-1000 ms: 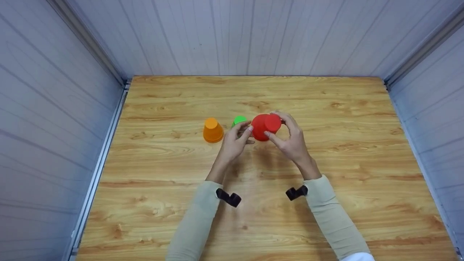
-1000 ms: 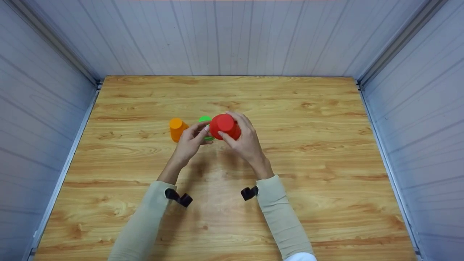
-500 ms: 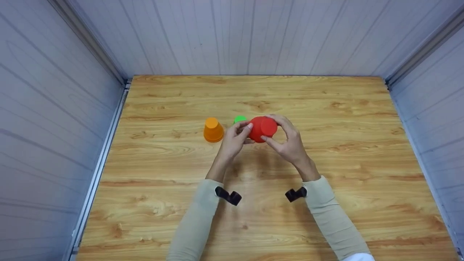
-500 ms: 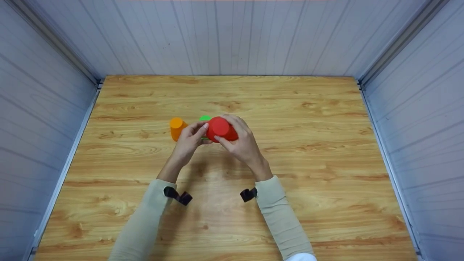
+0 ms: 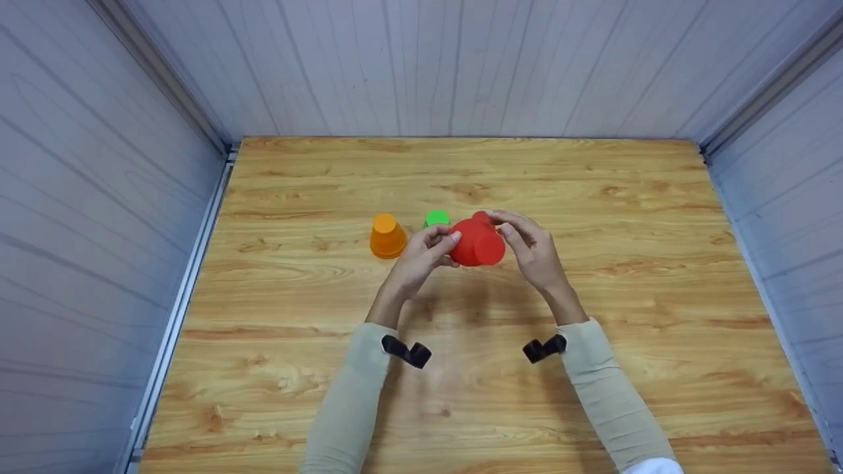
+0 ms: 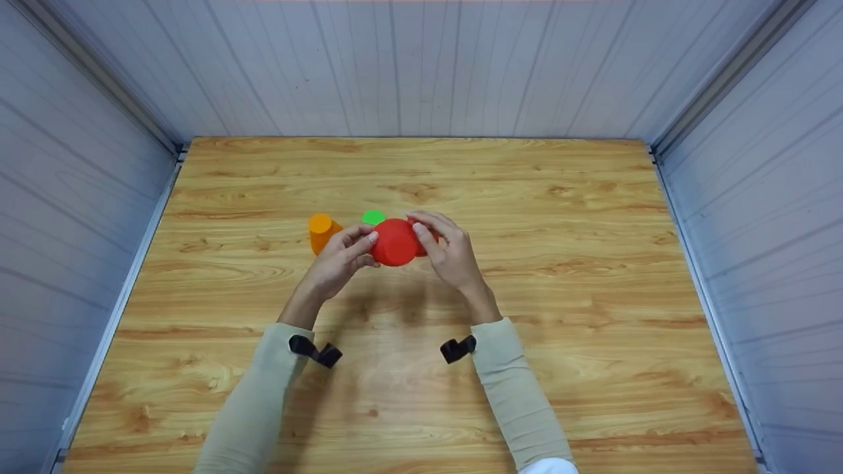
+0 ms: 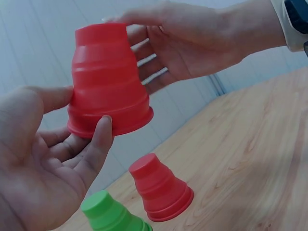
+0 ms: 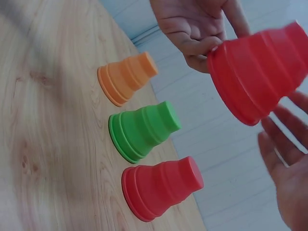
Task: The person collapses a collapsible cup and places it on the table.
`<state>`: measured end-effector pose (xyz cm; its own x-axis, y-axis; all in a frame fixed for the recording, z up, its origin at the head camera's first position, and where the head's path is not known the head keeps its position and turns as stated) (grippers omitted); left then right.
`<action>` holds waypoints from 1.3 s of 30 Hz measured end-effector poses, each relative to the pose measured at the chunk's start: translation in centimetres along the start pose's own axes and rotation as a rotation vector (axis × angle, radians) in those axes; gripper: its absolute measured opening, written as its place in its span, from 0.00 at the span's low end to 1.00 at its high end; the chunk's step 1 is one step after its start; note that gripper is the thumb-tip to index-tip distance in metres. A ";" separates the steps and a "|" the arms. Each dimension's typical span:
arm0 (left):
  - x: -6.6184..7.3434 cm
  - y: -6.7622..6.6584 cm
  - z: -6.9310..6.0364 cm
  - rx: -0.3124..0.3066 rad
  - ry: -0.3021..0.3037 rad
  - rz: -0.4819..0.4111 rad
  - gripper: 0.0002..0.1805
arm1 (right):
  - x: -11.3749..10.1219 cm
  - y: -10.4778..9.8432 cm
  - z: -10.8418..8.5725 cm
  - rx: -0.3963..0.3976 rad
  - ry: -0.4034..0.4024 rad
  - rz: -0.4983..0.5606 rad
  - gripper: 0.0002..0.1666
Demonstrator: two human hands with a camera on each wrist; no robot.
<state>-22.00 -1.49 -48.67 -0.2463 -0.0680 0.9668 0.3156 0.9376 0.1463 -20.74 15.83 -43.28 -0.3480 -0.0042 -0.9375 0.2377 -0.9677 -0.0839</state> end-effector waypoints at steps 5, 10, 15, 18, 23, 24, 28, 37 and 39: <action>0.1 0.4 -0.3 -0.093 0.043 0.015 0.10 | 3.2 -0.6 0.0 -0.075 0.231 0.093 0.20; 0.1 0.4 -0.4 -0.135 0.058 0.098 0.10 | 4.2 -0.7 -0.4 -0.161 0.357 0.170 0.23; -0.1 0.3 -0.2 -0.141 0.072 0.168 0.10 | 4.2 -0.7 -0.6 -0.201 0.433 0.174 0.24; 0.0 0.2 -0.2 -0.133 0.082 0.207 0.10 | 4.2 -0.6 -0.6 -0.212 0.438 0.165 0.22; 0.2 0.0 -0.1 -0.103 0.093 0.270 0.10 | 4.2 -0.5 -0.7 -0.207 0.427 0.151 0.18; 0.2 0.0 -0.1 -0.098 0.095 0.281 0.10 | 4.3 -0.5 -0.7 -0.202 0.425 0.148 0.18; 0.2 0.0 0.0 -0.075 0.105 0.315 0.11 | 4.5 -0.6 -0.6 -0.173 0.404 0.122 0.15; 0.7 0.6 0.3 0.022 0.164 0.389 0.12 | 4.6 -1.0 -0.4 -0.026 0.361 -0.010 0.10; 0.6 0.7 0.3 0.014 0.146 0.359 0.11 | 4.5 -1.0 -0.4 -0.004 0.355 -0.007 0.10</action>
Point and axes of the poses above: each hand's wrist, its own z-axis towards the middle knuckle, its own y-axis out of the palm, x = y × z, the point moved 6 cm from there along z, towards the middle knuckle, and after that the axes turned 6 degrees about z, right-handed, at the moved point
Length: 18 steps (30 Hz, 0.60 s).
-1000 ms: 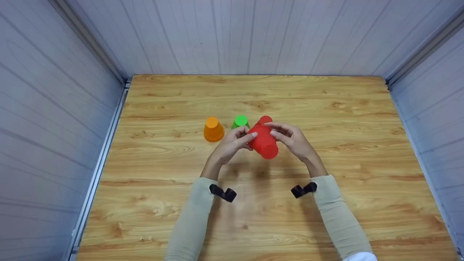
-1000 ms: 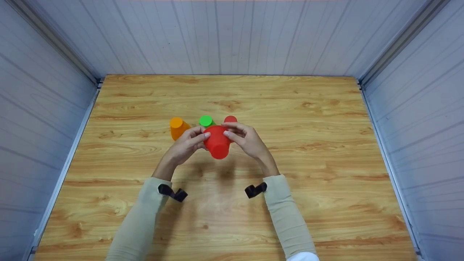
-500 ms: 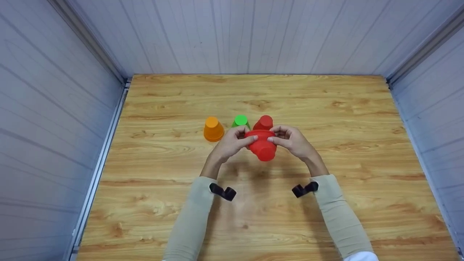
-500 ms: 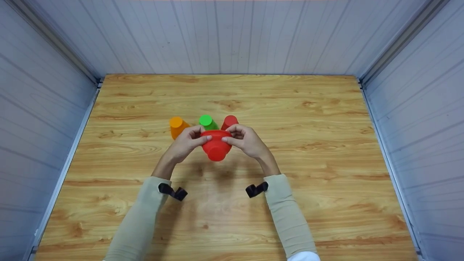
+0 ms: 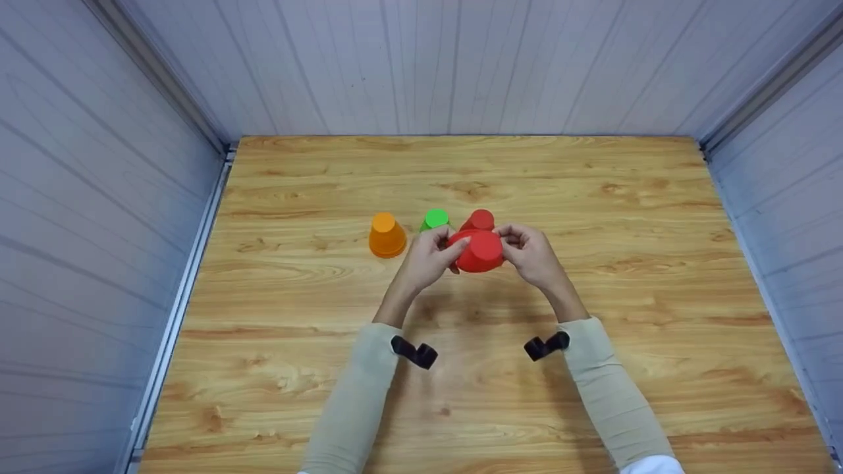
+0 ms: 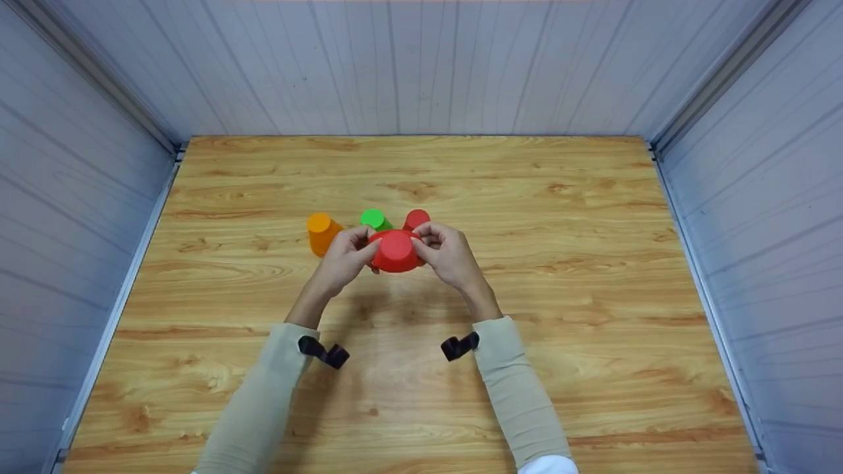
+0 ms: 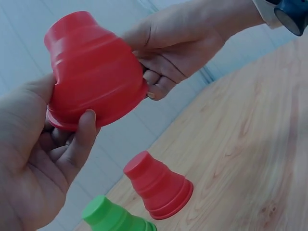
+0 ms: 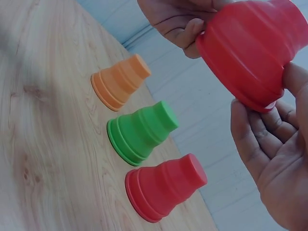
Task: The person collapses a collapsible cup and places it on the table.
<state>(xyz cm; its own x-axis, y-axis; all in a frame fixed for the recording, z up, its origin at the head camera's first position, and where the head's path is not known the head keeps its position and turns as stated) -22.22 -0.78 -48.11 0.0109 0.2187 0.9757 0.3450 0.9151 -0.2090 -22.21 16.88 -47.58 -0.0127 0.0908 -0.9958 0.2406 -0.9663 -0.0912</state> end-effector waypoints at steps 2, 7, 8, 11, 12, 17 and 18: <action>-0.2 0.1 0.0 -0.034 -0.026 -0.072 0.10 | -0.2 0.0 0.0 0.008 -0.014 -0.003 0.10; -0.6 0.2 -0.5 -0.180 -0.033 -0.360 0.04 | -0.2 0.0 0.0 0.029 -0.037 -0.018 0.11; -0.6 0.2 -0.7 -0.214 -0.022 -0.416 0.03 | -0.1 0.0 0.0 0.033 -0.036 -0.015 0.11; -0.7 0.2 -1.1 -0.304 0.000 -0.541 0.08 | 0.1 0.0 0.1 0.032 -0.024 0.014 0.11; -0.7 0.2 -1.3 -0.324 0.003 -0.559 0.09 | 0.1 0.0 0.1 0.026 -0.019 0.032 0.12; -0.9 0.2 -1.3 -0.352 -0.002 -0.541 0.09 | 0.4 0.3 -0.1 -0.040 0.014 0.167 0.13; -0.9 0.2 -1.3 -0.346 -0.004 -0.528 0.09 | 0.4 0.3 -0.1 -0.060 0.024 0.210 0.13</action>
Point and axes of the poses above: each hand's wrist, its own z-axis towards the middle knuckle, its own y-axis out of the palm, x = y × z, the point moved 6 cm from there along z, towards the middle knuckle, and after that the axes turned 6 degrees about z, right-handed, at the moved point
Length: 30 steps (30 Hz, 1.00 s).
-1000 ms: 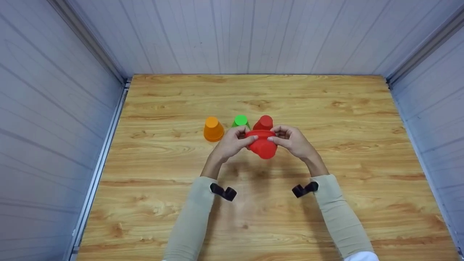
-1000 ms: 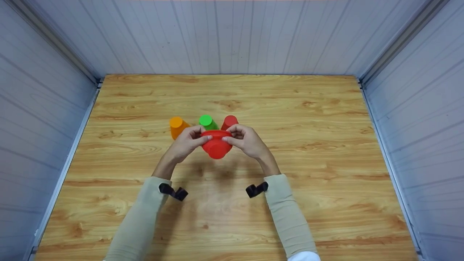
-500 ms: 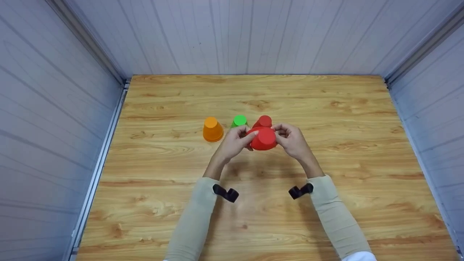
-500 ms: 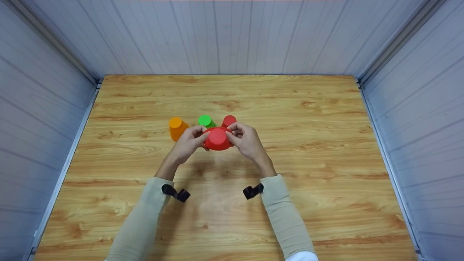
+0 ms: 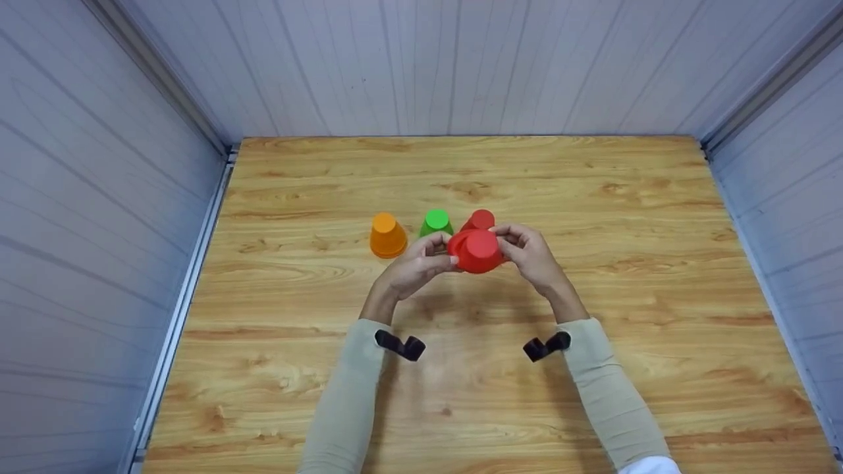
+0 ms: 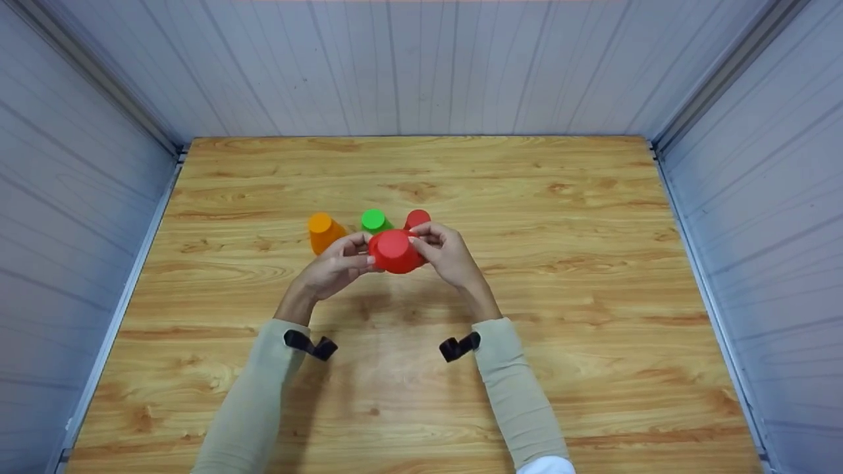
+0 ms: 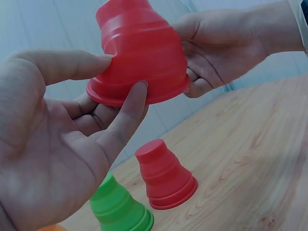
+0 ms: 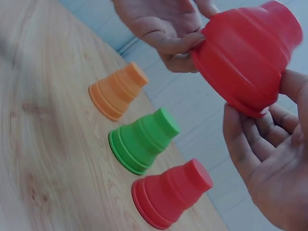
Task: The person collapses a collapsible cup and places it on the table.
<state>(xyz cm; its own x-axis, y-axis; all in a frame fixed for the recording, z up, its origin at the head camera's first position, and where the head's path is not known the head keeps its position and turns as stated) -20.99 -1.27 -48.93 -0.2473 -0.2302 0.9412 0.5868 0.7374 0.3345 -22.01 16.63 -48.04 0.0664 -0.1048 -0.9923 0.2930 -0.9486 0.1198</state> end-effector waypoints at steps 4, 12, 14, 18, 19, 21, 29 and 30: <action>0.0 -0.4 0.2 0.049 -0.018 0.044 0.10 | -0.1 0.4 -0.3 -0.127 0.034 0.174 0.17; 0.2 -0.9 0.5 0.128 -0.021 0.141 0.08 | -0.2 0.7 -0.7 -0.296 0.054 0.279 0.24; 0.2 -1.0 0.5 0.151 -0.023 0.168 0.08 | 0.0 0.7 -0.6 -0.281 0.062 0.277 0.24; 0.1 -1.0 0.7 0.197 -0.032 0.221 0.08 | 0.5 0.7 -0.4 -0.216 0.081 0.271 0.25; 0.1 -1.0 0.8 0.209 -0.034 0.231 0.08 | 0.7 0.7 -0.3 -0.193 0.091 0.272 0.24; 0.2 -1.0 1.0 0.236 -0.039 0.257 0.08 | 0.7 0.7 -0.3 -0.165 0.094 0.271 0.24; 0.2 -1.0 1.1 0.309 -0.061 0.330 0.10 | 0.8 0.8 0.2 -0.026 0.062 0.223 0.22; 0.3 -0.9 1.1 0.305 -0.063 0.329 0.10 | 0.8 0.8 0.2 0.003 0.058 0.206 0.22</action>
Point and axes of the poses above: each hand's wrist, its own z-axis towards the middle knuckle, its own y-axis out of the palm, x = y × z, the point moved 6 cm from there along z, towards the middle knuckle, and after that the axes turned 6 degrees about z, right-handed, at the moved point
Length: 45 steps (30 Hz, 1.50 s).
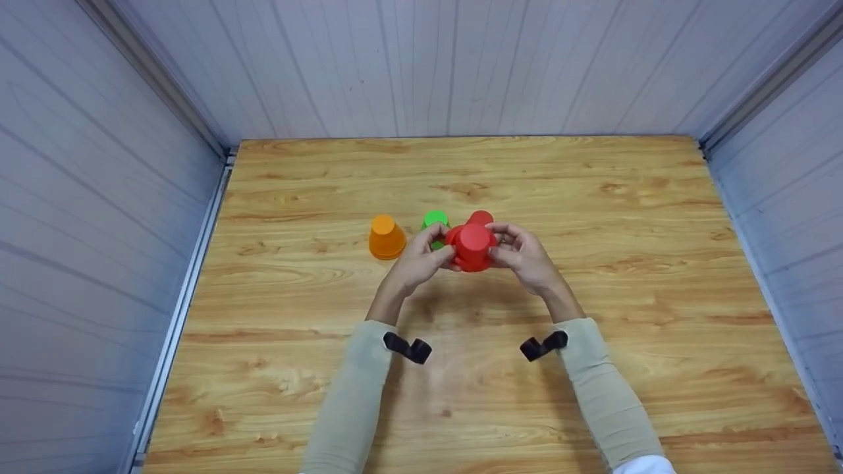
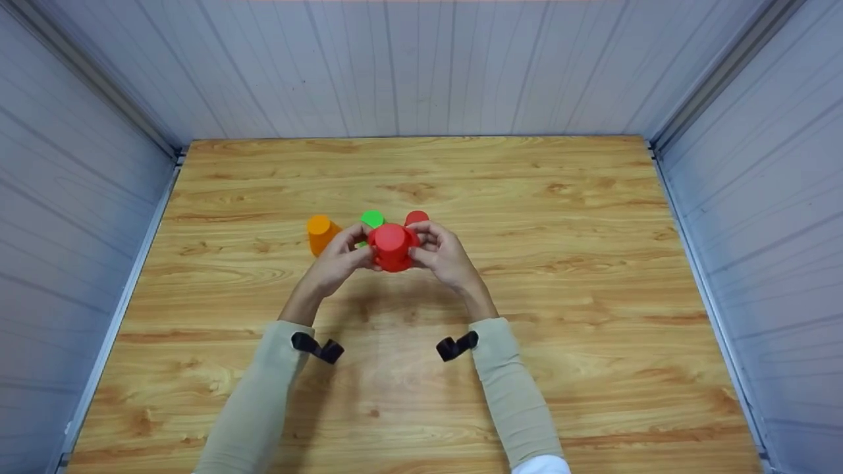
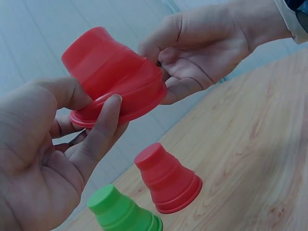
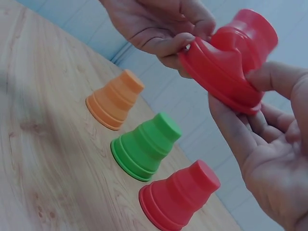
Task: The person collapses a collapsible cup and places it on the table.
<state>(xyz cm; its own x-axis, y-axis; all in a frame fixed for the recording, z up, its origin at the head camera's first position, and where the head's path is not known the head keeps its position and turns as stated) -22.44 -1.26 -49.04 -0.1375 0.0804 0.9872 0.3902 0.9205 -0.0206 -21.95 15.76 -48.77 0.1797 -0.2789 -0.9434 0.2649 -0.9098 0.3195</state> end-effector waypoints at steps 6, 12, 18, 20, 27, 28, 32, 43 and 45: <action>0.2 0.5 -0.3 -0.090 -0.013 -0.090 0.12 | -0.3 0.2 0.2 0.087 -0.074 -0.084 0.22; -0.2 0.7 -0.6 -0.171 -0.050 -0.167 0.20 | -0.3 0.3 0.2 0.070 -0.090 -0.064 0.20; -0.2 0.5 -0.5 -0.138 -0.047 -0.163 0.16 | -0.4 1.0 -0.3 -0.059 -0.067 0.072 0.25; -0.2 0.4 -0.4 -0.125 -0.041 -0.165 0.15 | -0.6 1.3 -0.5 -0.123 -0.062 0.116 0.29; 0.1 0.5 -0.6 -0.136 -0.053 -0.184 0.24 | -0.9 1.7 -0.6 -0.254 -0.045 0.124 0.43; 0.1 0.6 -0.6 -0.141 -0.057 -0.180 0.26 | -0.9 1.7 -0.6 -0.253 -0.040 0.117 0.43; 0.1 0.9 -0.5 -0.133 -0.054 -0.165 0.32 | -0.7 1.6 -0.5 -0.243 -0.033 0.088 0.45; 0.5 1.3 -0.4 -0.092 -0.033 -0.163 0.32 | -0.8 1.6 -0.2 -0.142 -0.061 0.104 0.43; 0.5 1.3 -0.4 -0.085 -0.031 -0.151 0.33 | -0.9 1.6 -0.2 -0.127 -0.069 0.113 0.44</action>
<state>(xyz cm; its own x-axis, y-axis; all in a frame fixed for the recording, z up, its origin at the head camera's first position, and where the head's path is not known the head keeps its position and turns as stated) -21.68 -0.16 -48.48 -0.2281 -0.0435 0.9727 0.4384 0.8874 0.1425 -21.46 14.59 -47.38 0.1507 -0.4011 -0.9035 0.3647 -0.8270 0.4280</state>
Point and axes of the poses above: each hand's wrist, its own z-axis towards the middle knuckle, its own y-axis out of the palm, x = y × z, the point moved 6 cm from there along z, towards the middle knuckle, and after that the axes turned 6 degrees about z, right-handed, at the moved point
